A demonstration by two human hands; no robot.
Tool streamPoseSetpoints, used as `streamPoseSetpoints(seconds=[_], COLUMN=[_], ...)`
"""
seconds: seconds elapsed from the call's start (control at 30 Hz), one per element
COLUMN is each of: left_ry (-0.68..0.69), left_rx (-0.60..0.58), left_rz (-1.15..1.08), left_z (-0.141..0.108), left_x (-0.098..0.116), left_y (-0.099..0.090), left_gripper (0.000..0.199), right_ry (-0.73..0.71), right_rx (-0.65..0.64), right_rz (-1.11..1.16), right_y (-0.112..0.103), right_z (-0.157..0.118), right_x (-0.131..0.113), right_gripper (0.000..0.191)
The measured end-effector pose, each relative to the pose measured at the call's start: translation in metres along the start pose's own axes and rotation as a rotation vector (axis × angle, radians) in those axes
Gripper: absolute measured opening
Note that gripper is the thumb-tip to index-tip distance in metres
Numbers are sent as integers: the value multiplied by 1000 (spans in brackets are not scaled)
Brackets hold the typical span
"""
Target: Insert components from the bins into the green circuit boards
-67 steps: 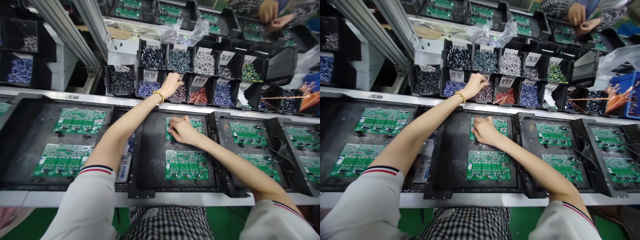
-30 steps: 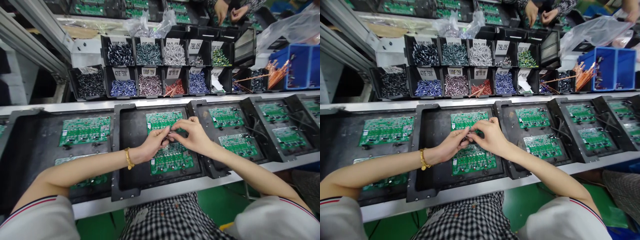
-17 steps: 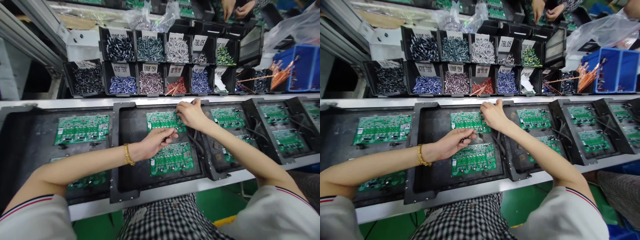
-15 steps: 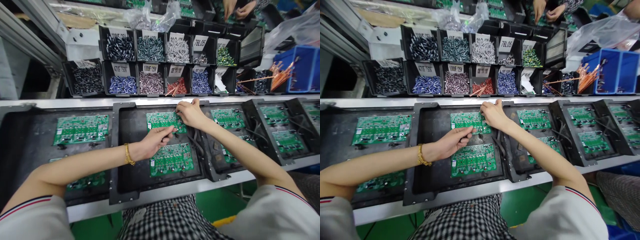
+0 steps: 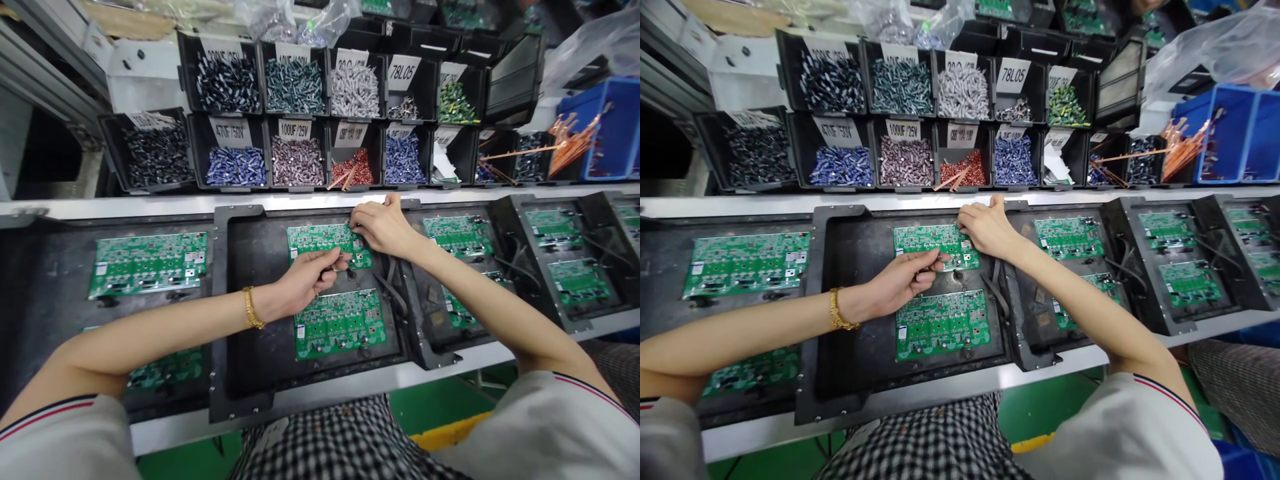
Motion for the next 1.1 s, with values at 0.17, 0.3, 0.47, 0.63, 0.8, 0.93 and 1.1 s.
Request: streamPoseSetpoints(seconds=[0.17, 0.3, 0.47, 0.63, 0.8, 0.93, 1.1], left_ry=[16, 72, -3, -10, 24, 45, 49], left_rx=[12, -12, -82, -74, -72, -36, -3], left_rz=[-2, 2, -55, 12, 73, 68, 79], left_z=[2, 2, -1, -1, -2, -3, -3], left_x=[0, 0, -3, -2, 1, 5, 6], left_y=[-1, 0, 0, -8, -6, -5, -5], left_gripper=[25, 24, 21, 23, 19, 21, 22], right_ry=[120, 86, 45, 164, 148, 132, 93], right_rx=[52, 61, 56, 40, 14, 8, 1], right_rz=[139, 381, 222, -51, -74, -98, -190], right_y=[-12, -29, -35, -14, -1, -2, 0], right_z=[-7, -21, -23, -6, 2, 1, 3], right_x=[-6, -37, -54, -25, -13, -14, -18], right_gripper=[21, 21, 21, 23, 23, 23, 24])
Point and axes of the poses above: each hand's wrist, its own z-axis towards the middle knuckle, its own y-axis out of the palm, x = y × z, the point moved 5 cm from there along z, towards the middle knuckle, and after that the axes turned 4 degrees about y, right-handed, at the moved point
